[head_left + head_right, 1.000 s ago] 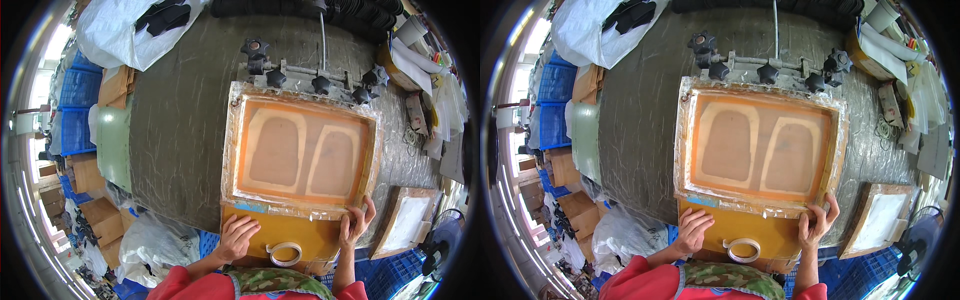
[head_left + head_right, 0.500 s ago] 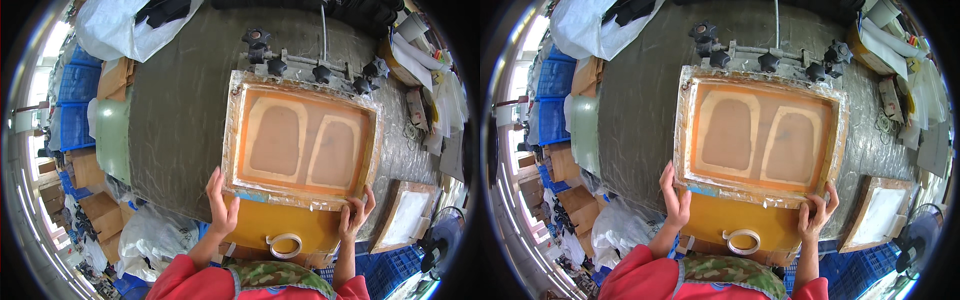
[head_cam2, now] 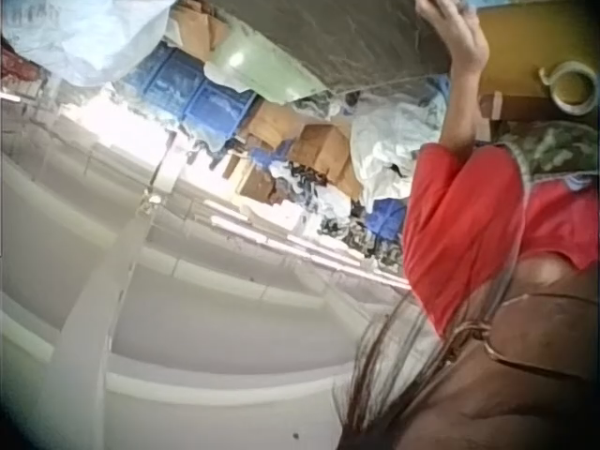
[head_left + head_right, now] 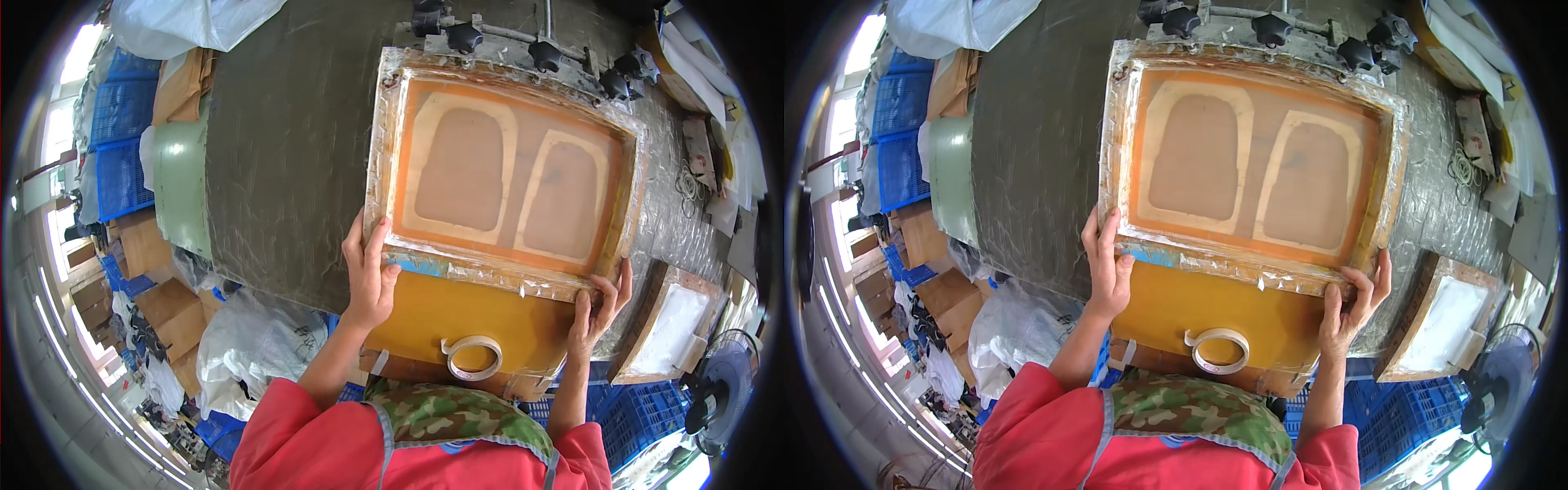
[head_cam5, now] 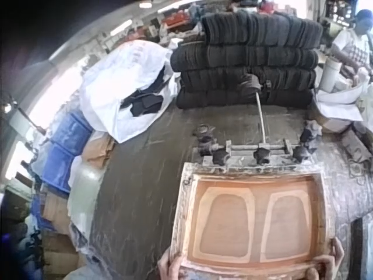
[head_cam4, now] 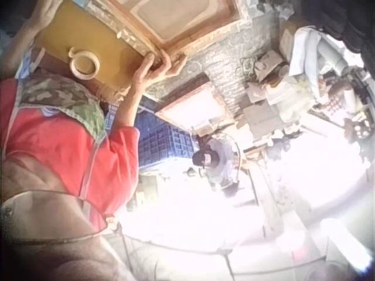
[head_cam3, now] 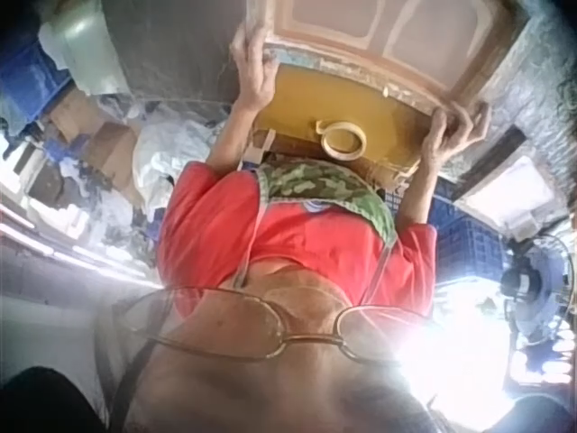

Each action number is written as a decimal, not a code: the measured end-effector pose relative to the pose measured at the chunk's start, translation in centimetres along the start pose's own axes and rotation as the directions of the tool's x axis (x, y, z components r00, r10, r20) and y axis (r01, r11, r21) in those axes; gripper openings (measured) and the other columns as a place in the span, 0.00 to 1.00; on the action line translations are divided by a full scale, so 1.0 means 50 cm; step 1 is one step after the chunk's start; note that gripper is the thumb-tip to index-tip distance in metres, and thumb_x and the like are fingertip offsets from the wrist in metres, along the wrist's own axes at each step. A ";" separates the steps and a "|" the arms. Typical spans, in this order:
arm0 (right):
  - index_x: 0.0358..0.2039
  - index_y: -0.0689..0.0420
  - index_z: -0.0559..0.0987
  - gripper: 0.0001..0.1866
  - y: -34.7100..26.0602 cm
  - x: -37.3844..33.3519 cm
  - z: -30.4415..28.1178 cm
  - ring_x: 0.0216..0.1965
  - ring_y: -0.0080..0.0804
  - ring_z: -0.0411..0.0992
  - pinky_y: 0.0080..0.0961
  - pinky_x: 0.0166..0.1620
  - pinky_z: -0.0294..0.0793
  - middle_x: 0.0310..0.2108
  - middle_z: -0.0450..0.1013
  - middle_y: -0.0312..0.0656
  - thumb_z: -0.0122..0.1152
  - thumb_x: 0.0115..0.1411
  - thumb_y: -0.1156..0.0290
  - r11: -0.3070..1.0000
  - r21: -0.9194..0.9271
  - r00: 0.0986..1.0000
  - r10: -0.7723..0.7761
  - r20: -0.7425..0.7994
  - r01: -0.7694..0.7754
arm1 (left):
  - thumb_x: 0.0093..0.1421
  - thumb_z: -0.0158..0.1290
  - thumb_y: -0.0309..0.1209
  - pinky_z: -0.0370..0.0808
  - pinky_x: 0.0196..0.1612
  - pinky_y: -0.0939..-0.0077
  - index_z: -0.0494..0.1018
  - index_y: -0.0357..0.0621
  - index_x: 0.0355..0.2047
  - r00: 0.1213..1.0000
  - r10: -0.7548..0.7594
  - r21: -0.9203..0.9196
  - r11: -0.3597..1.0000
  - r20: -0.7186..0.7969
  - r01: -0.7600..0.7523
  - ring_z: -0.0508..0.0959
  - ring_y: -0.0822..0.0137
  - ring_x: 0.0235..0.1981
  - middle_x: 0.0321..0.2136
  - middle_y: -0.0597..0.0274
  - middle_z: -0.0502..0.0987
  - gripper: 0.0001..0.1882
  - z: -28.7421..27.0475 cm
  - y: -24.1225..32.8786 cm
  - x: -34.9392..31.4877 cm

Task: Applying screen-printed patterns to shoe components using a manual screen-printing frame.

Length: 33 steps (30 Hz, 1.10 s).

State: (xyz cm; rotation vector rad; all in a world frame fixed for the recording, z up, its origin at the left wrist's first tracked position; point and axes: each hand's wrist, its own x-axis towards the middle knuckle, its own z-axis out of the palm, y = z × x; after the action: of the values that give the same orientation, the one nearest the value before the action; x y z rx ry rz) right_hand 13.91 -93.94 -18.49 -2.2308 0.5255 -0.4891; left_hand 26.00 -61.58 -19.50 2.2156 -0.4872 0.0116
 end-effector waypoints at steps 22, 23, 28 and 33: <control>0.39 0.56 0.76 0.33 0.010 -0.014 -0.009 0.62 0.54 0.56 0.48 0.61 0.58 0.60 0.56 0.53 0.73 0.42 0.43 0.984 -0.149 0.995 -0.098 -0.022 0.094 | 0.57 0.49 0.27 0.63 0.56 0.56 0.75 0.39 0.48 0.908 0.253 0.159 0.934 0.335 -0.319 0.70 0.59 0.50 0.50 0.58 0.72 0.18 0.033 0.086 -0.064; 0.39 0.57 0.76 0.34 0.013 -0.017 -0.008 0.62 0.53 0.56 0.48 0.61 0.58 0.59 0.56 0.53 0.72 0.42 0.43 0.985 -0.136 0.993 -0.109 -0.045 0.102 | 0.57 0.50 0.29 0.62 0.57 0.54 0.73 0.38 0.49 0.887 0.214 0.218 0.921 0.409 -0.323 0.69 0.57 0.51 0.52 0.56 0.70 0.19 0.036 0.091 -0.064; 0.42 0.57 0.75 0.35 0.031 -0.034 -0.009 0.61 0.52 0.57 0.47 0.61 0.59 0.58 0.57 0.52 0.71 0.43 0.41 0.990 -0.079 0.983 -0.128 -0.129 0.118 | 0.58 0.53 0.40 0.59 0.56 0.47 0.71 0.37 0.48 0.823 0.103 0.325 0.886 0.559 -0.331 0.67 0.50 0.52 0.49 0.49 0.69 0.23 0.057 0.101 -0.061; 0.43 0.57 0.74 0.35 0.034 -0.034 -0.006 0.61 0.51 0.57 0.46 0.61 0.59 0.57 0.56 0.51 0.70 0.45 0.41 0.986 -0.077 0.980 -0.154 -0.128 0.145 | 0.61 0.50 0.42 0.57 0.57 0.48 0.70 0.39 0.49 0.836 0.017 0.302 0.928 0.548 -0.218 0.66 0.50 0.53 0.48 0.49 0.70 0.22 0.087 0.095 -0.051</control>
State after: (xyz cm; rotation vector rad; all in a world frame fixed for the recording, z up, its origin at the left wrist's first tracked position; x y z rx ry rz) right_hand 11.95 -94.29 -19.87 -2.3242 0.4504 -0.7129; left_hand 21.30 -66.65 -19.19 2.5306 -1.0026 -0.5122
